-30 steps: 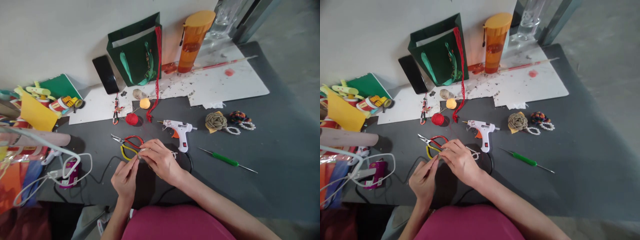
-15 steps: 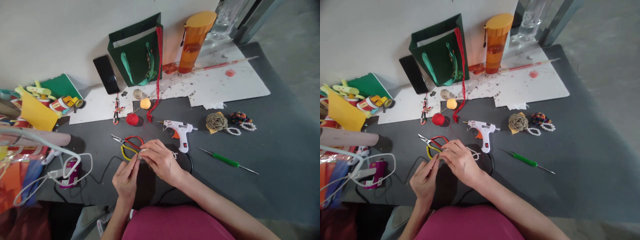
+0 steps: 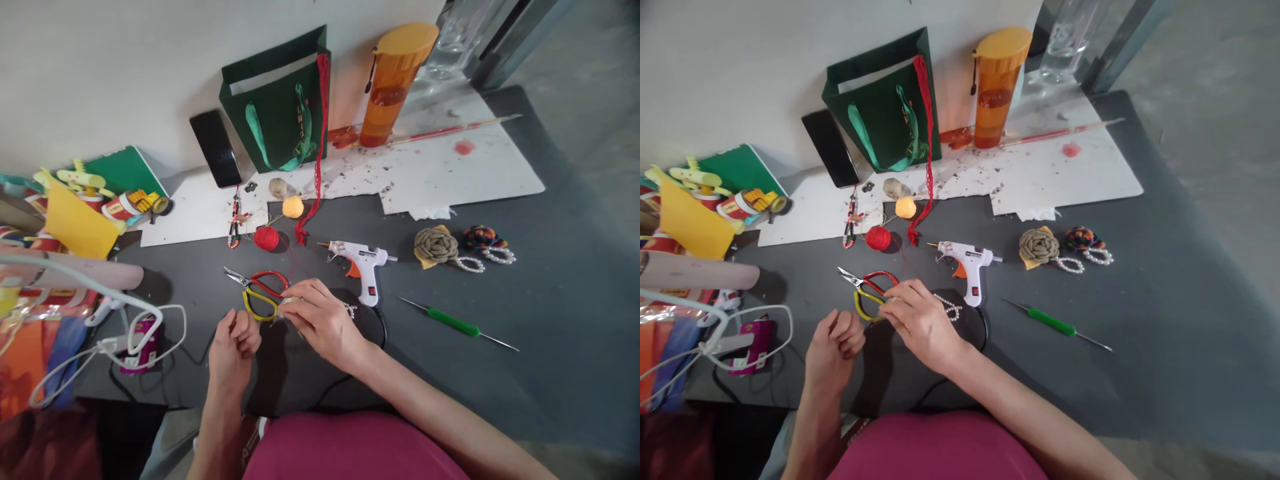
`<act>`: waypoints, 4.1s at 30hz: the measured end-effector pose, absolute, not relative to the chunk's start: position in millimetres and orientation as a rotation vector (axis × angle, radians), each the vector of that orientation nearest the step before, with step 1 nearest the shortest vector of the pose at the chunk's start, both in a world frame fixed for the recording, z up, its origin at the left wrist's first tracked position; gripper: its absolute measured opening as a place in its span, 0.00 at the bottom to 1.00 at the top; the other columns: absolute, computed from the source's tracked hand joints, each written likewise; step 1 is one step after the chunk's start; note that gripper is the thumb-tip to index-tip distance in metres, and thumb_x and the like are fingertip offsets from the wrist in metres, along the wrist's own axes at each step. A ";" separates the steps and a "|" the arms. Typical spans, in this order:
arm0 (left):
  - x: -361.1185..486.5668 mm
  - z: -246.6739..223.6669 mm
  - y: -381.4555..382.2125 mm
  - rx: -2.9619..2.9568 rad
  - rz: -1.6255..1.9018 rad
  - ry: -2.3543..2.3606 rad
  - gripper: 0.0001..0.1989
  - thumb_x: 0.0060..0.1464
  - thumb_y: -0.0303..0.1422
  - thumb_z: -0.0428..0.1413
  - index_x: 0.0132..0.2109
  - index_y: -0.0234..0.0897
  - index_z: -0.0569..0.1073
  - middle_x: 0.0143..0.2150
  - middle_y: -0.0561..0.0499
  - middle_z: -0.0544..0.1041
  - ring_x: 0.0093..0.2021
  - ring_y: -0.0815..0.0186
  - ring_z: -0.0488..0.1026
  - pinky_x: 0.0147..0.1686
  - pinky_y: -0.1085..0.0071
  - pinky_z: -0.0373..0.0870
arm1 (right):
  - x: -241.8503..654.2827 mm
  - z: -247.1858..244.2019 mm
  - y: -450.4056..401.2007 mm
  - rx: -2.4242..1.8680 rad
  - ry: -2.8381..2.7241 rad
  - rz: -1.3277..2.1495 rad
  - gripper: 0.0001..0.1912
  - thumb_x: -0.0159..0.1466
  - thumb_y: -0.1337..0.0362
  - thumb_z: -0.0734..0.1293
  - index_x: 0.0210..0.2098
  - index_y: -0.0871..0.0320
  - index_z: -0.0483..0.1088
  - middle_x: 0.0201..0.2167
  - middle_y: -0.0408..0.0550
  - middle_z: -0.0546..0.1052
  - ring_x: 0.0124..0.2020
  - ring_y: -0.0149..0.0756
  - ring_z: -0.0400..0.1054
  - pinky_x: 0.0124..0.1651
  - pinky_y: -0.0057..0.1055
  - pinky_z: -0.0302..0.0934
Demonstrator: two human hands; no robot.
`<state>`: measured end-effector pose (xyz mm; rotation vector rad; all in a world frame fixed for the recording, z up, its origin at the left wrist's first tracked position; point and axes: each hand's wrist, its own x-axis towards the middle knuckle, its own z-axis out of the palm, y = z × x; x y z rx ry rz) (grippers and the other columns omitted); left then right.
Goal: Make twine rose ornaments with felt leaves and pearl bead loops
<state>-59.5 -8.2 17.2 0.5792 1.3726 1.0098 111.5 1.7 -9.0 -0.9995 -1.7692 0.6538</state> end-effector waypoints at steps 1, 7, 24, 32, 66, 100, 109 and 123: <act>-60.6 18.6 -7.9 0.536 0.966 1.342 0.22 0.50 0.44 0.53 0.18 0.40 0.52 0.18 0.60 0.47 0.17 0.74 0.41 0.15 0.73 0.43 | 111.4 -9.0 1.7 -0.998 -1.771 0.650 0.07 0.66 0.72 0.62 0.37 0.60 0.73 0.38 0.53 0.76 0.42 0.40 0.67 0.43 0.38 0.67; -56.4 11.3 -21.8 0.882 1.206 1.581 0.23 0.59 0.43 0.50 0.20 0.37 0.58 0.18 0.58 0.51 0.19 0.73 0.48 0.19 0.73 0.46 | 111.2 -9.4 2.5 -1.003 -1.770 0.658 0.08 0.67 0.71 0.62 0.37 0.58 0.73 0.39 0.52 0.76 0.42 0.40 0.67 0.43 0.38 0.68; -43.1 0.1 -34.4 2.016 1.110 1.832 0.05 0.56 0.30 0.56 0.35 0.37 0.77 0.22 0.56 0.73 0.18 0.74 0.64 0.21 0.77 0.61 | 111.7 -11.4 2.1 -0.997 -1.787 0.667 0.08 0.67 0.71 0.62 0.39 0.59 0.72 0.40 0.53 0.76 0.43 0.40 0.66 0.44 0.39 0.68; -44.2 -1.2 -33.8 2.104 1.138 1.846 0.04 0.55 0.28 0.58 0.36 0.38 0.79 0.25 0.52 0.79 0.20 0.72 0.70 0.21 0.76 0.65 | 111.8 -11.1 1.5 -1.007 -1.782 0.685 0.09 0.67 0.70 0.61 0.39 0.57 0.73 0.40 0.52 0.76 0.43 0.40 0.67 0.44 0.40 0.68; -48.9 -2.5 -33.7 2.362 1.145 1.779 0.07 0.53 0.26 0.59 0.40 0.37 0.79 0.23 0.54 0.77 0.17 0.75 0.64 0.21 0.79 0.64 | 111.1 -9.0 1.3 -1.004 -1.783 0.650 0.07 0.66 0.72 0.62 0.38 0.60 0.73 0.39 0.53 0.76 0.42 0.40 0.67 0.44 0.38 0.68; -57.3 9.8 -23.6 0.274 0.992 1.287 0.15 0.44 0.34 0.66 0.38 0.29 0.76 0.19 0.61 0.59 0.17 0.80 0.45 0.15 0.81 0.45 | 111.5 -10.8 1.2 -1.019 -1.793 0.678 0.07 0.66 0.73 0.62 0.38 0.60 0.72 0.40 0.53 0.76 0.43 0.39 0.66 0.45 0.38 0.67; -48.2 6.7 -32.1 0.863 1.174 1.534 0.18 0.54 0.37 0.55 0.21 0.37 0.60 0.20 0.57 0.55 0.21 0.72 0.49 0.21 0.75 0.49 | 111.5 -10.5 2.1 -1.016 -1.785 0.676 0.07 0.67 0.71 0.62 0.38 0.59 0.72 0.39 0.53 0.76 0.42 0.40 0.67 0.44 0.39 0.68; -45.2 7.4 -33.8 1.910 1.084 1.846 0.06 0.51 0.28 0.60 0.37 0.41 0.81 0.22 0.54 0.75 0.19 0.71 0.62 0.22 0.75 0.60 | 111.1 -12.3 1.6 -1.008 -1.785 0.690 0.07 0.67 0.71 0.62 0.39 0.59 0.72 0.40 0.53 0.76 0.44 0.40 0.66 0.45 0.39 0.68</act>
